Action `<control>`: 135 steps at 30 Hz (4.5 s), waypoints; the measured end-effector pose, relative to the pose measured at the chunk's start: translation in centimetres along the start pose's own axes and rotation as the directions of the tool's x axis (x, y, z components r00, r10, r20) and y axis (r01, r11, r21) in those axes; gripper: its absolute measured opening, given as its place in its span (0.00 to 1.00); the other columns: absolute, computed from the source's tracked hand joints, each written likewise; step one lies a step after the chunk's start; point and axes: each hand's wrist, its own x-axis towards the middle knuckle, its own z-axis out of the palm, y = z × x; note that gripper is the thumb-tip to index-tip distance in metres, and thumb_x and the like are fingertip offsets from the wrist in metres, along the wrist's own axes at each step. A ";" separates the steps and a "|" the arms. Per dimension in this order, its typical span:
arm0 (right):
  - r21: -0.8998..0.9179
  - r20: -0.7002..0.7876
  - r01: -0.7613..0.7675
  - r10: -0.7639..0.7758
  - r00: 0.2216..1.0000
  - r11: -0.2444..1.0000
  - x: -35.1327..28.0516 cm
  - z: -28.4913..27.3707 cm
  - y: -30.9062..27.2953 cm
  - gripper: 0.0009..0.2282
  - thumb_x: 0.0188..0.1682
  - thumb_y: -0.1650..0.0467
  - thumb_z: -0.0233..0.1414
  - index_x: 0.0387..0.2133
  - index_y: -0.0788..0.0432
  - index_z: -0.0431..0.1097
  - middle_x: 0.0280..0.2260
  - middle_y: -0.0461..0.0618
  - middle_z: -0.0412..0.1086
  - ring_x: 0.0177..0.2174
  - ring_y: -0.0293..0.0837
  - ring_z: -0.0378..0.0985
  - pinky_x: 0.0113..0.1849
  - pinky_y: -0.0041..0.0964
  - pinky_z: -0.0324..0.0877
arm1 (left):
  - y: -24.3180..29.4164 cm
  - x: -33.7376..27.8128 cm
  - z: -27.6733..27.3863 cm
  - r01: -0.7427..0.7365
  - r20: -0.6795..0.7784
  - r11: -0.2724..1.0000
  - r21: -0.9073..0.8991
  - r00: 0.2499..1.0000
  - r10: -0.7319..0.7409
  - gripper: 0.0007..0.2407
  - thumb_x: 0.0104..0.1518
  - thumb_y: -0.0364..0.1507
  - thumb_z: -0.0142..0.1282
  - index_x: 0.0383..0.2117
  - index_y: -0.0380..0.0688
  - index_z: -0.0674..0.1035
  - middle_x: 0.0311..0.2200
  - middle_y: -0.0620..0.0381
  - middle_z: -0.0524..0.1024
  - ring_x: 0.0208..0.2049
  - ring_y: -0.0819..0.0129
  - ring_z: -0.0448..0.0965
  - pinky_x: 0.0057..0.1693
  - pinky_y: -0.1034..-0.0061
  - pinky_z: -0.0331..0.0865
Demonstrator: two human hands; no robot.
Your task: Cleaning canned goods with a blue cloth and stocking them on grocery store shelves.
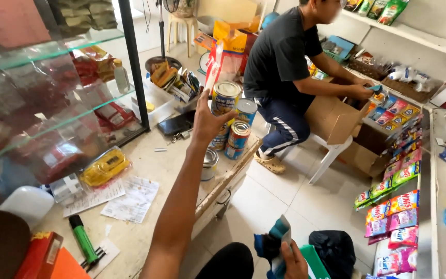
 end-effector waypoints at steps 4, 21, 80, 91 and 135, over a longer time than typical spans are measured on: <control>0.077 0.001 -0.051 0.051 0.999 0.996 0.9 0.0 0.3 0.22 0.55 0.70 0.43 0.60 0.74 0.63 0.51 0.74 0.71 0.52 0.64 0.73 0.57 0.58 0.63 | 0.1 0.7 0.7 -0.011 0.008 0.996 -0.094 1.000 0.012 0.43 0.38 0.35 0.78 0.63 0.32 0.64 0.54 0.40 0.75 0.52 0.54 0.79 0.57 0.67 0.74; 0.357 -0.196 0.338 -0.284 0.939 0.871 -3.1 1.8 -6.3 0.26 0.61 0.59 0.38 0.58 0.73 0.62 0.51 0.62 0.69 0.47 0.52 0.71 0.51 0.47 0.64 | 5.8 -6.6 0.2 -0.105 0.118 0.798 -0.593 0.969 0.215 0.35 0.44 0.31 0.72 0.61 0.37 0.67 0.54 0.41 0.76 0.54 0.51 0.80 0.58 0.62 0.80; -0.788 0.204 0.564 -0.760 0.617 0.247 -12.8 1.2 -16.0 0.14 0.57 0.66 0.51 0.53 0.58 0.75 0.47 0.51 0.69 0.52 0.55 0.73 0.62 0.53 0.59 | 11.9 -29.4 5.1 0.102 0.477 0.748 -0.656 0.824 0.307 0.34 0.38 0.28 0.76 0.57 0.34 0.77 0.42 0.40 0.75 0.39 0.51 0.80 0.46 0.60 0.74; -0.865 0.298 0.500 -0.759 0.579 0.042 -10.6 2.4 -15.9 0.21 0.59 0.60 0.47 0.58 0.61 0.69 0.52 0.57 0.64 0.59 0.63 0.63 0.66 0.61 0.43 | 10.1 -29.6 6.8 0.031 0.486 0.787 -0.617 0.801 0.349 0.33 0.41 0.31 0.76 0.57 0.33 0.76 0.43 0.40 0.75 0.40 0.43 0.81 0.45 0.55 0.75; -0.734 0.218 0.648 -0.833 0.508 0.203 -8.5 2.8 -8.1 0.37 0.59 0.50 0.25 0.71 0.70 0.40 0.72 0.69 0.33 0.70 0.68 0.33 0.68 0.60 0.37 | 12.5 -31.0 8.8 0.630 0.645 0.390 -0.671 0.756 -0.110 0.26 0.60 0.33 0.62 0.62 0.40 0.66 0.39 0.53 0.75 0.36 0.76 0.76 0.41 0.75 0.74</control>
